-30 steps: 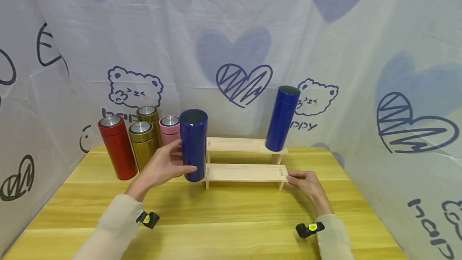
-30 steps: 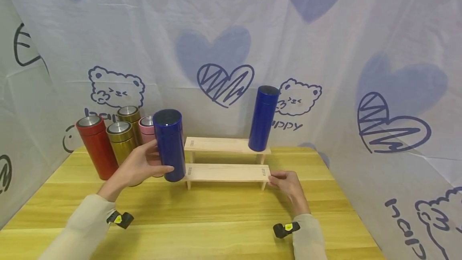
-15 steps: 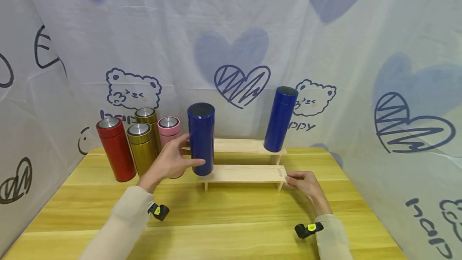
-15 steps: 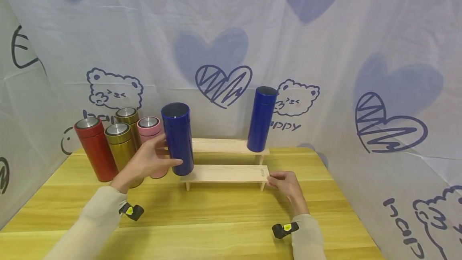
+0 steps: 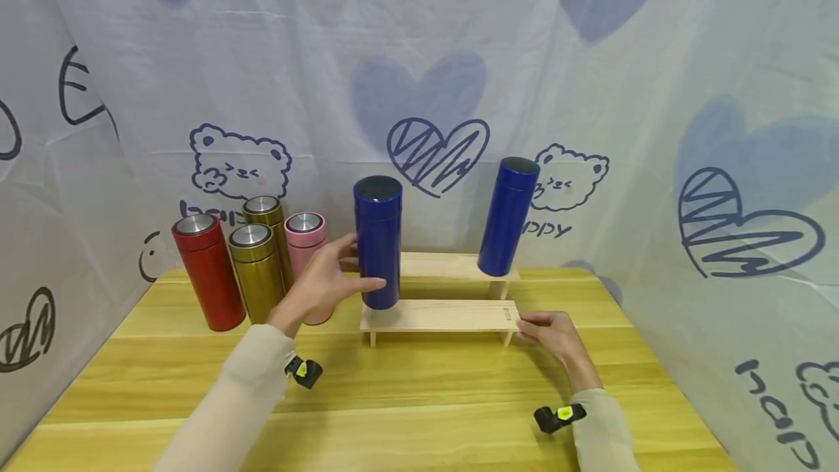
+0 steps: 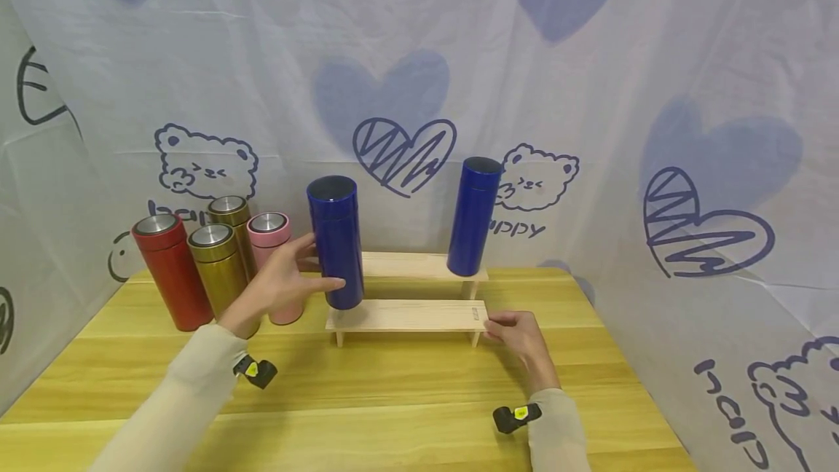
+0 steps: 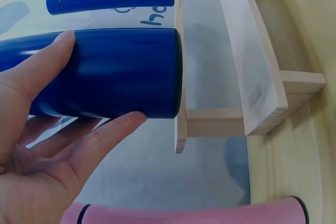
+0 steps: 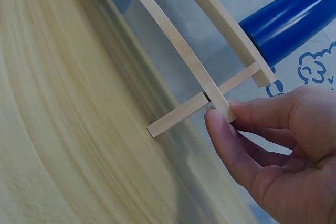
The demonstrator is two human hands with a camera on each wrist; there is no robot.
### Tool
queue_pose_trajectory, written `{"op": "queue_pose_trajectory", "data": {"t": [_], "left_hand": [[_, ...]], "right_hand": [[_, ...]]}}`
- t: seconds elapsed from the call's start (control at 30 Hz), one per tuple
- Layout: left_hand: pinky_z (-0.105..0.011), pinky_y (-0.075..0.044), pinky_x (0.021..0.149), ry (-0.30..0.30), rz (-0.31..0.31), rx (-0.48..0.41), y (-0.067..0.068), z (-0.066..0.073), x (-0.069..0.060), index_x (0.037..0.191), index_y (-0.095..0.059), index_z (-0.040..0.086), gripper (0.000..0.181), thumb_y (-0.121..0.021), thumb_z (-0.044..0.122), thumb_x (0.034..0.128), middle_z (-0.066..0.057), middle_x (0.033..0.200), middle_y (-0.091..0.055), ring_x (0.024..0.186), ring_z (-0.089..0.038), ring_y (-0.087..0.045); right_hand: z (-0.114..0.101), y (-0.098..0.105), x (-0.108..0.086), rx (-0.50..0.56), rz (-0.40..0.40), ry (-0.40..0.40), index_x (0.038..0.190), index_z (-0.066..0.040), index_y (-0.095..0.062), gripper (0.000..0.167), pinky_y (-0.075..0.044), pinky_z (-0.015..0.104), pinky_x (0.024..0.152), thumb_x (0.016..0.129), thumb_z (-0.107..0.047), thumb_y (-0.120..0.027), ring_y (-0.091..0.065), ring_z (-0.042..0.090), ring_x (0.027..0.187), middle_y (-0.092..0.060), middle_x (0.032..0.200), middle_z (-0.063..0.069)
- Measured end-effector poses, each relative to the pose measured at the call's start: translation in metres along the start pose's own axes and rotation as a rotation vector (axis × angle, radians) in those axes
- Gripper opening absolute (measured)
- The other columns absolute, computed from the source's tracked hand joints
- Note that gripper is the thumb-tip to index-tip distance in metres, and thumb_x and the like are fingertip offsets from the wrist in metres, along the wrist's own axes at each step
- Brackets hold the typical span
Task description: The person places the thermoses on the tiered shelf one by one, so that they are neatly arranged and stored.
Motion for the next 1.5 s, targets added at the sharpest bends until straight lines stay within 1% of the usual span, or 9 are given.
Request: {"op": "queue_pose_trajectory", "data": {"t": [0.07, 0.13, 0.3, 0.53, 0.73, 0.9, 1.0, 1.2, 1.5], "left_hand": [[-0.056, -0.056, 0.104, 0.004, 0.004, -0.002, -0.001, 0.001, 0.002, 0.15, -0.049, 0.009, 0.083, -0.09, 0.029, 0.0801, -0.017, 0.138, -0.066, 0.122, -0.038, -0.068], [-0.056, -0.057, 0.103, 0.009, 0.006, -0.008, -0.002, 0.001, 0.004, 0.15, -0.049, 0.01, 0.084, -0.09, 0.029, 0.0801, -0.017, 0.138, -0.066, 0.122, -0.038, -0.068], [-0.054, -0.058, 0.101, 0.027, 0.003, -0.033, -0.006, 0.002, 0.01, 0.153, -0.047, 0.012, 0.086, -0.09, 0.029, 0.0802, -0.017, 0.139, -0.065, 0.122, -0.038, -0.068], [-0.051, -0.059, 0.1, 0.01, 0.01, -0.013, -0.009, 0.011, 0.02, 0.151, -0.048, 0.013, 0.085, -0.091, 0.028, 0.0794, -0.015, 0.136, -0.067, 0.121, -0.034, -0.068], [-0.052, -0.058, 0.102, 0.024, 0.01, -0.013, -0.013, 0.016, 0.027, 0.153, -0.048, 0.015, 0.086, -0.09, 0.031, 0.0799, -0.014, 0.138, -0.066, 0.123, -0.034, -0.067], [-0.053, -0.058, 0.101, 0.009, 0.012, -0.008, -0.017, 0.022, 0.035, 0.153, -0.048, 0.014, 0.087, -0.091, 0.032, 0.0792, -0.014, 0.136, -0.067, 0.122, -0.034, -0.067], [-0.051, -0.059, 0.099, -0.007, 0.011, -0.011, -0.019, 0.026, 0.04, 0.151, -0.05, 0.012, 0.085, -0.091, 0.03, 0.0787, -0.014, 0.135, -0.068, 0.121, -0.034, -0.068], [-0.05, -0.061, 0.095, -0.029, -0.005, -0.024, -0.027, 0.03, 0.049, 0.151, -0.05, 0.009, 0.085, -0.091, 0.027, 0.0787, -0.015, 0.135, -0.067, 0.119, -0.034, -0.068], [-0.051, -0.061, 0.096, -0.01, -0.019, -0.047, -0.039, 0.032, 0.058, 0.153, -0.047, 0.01, 0.087, -0.09, 0.026, 0.0801, -0.016, 0.138, -0.065, 0.121, -0.036, -0.066]], "right_hand": [[0.0, 0.0, 0.0, -0.004, 0.001, 0.001, 0.128, 0.026, -0.055, 0.038, -0.065, 0.03, 0.08, 0.096, 0.008, -0.064, -0.073, 0.007, 0.075, -0.075, 0.1, 0.012], [-0.001, 0.0, 0.0, -0.009, 0.002, 0.0, 0.128, 0.025, -0.055, 0.037, -0.065, 0.03, 0.08, 0.096, 0.008, -0.064, -0.073, 0.007, 0.075, -0.075, 0.098, 0.01], [-0.001, 0.0, 0.0, -0.019, 0.007, -0.001, 0.128, 0.025, -0.056, 0.037, -0.065, 0.031, 0.081, 0.096, 0.008, -0.064, -0.073, 0.007, 0.076, -0.075, 0.099, 0.011], [-0.002, 0.0, -0.001, -0.015, 0.007, 0.004, 0.127, 0.026, -0.056, 0.037, -0.066, 0.031, 0.08, 0.096, 0.008, -0.064, -0.074, 0.008, 0.076, -0.075, 0.1, 0.014], [-0.001, 0.0, -0.001, -0.014, 0.002, 0.012, 0.128, 0.026, -0.055, 0.036, -0.065, 0.03, 0.081, 0.097, 0.008, -0.063, -0.073, 0.007, 0.075, -0.075, 0.101, 0.015], [0.0, 0.0, -0.001, -0.009, 0.002, 0.007, 0.129, 0.025, -0.056, 0.037, -0.065, 0.032, 0.083, 0.097, 0.008, -0.063, -0.073, 0.006, 0.075, -0.075, 0.1, 0.014], [0.0, -0.001, -0.001, 0.0, 0.001, -0.004, 0.13, 0.025, -0.055, 0.038, -0.065, 0.033, 0.085, 0.097, 0.008, -0.063, -0.073, 0.007, 0.076, -0.075, 0.103, 0.018], [-0.001, -0.001, -0.003, 0.004, 0.005, -0.01, 0.13, 0.025, -0.054, 0.039, -0.065, 0.033, 0.085, 0.097, 0.008, -0.063, -0.074, 0.009, 0.078, -0.07, 0.114, 0.033], [0.0, -0.001, -0.002, 0.005, 0.01, -0.018, 0.13, 0.024, -0.055, 0.038, -0.065, 0.027, 0.08, 0.097, 0.007, -0.064, -0.074, 0.009, 0.077, -0.07, 0.114, 0.031]]}}
Point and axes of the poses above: each hand's wrist, its own x-axis towards the middle knuckle, its own y-axis out of the back of the hand, z = x × y, the point moved 10 cm from there along x, towards the middle knuckle
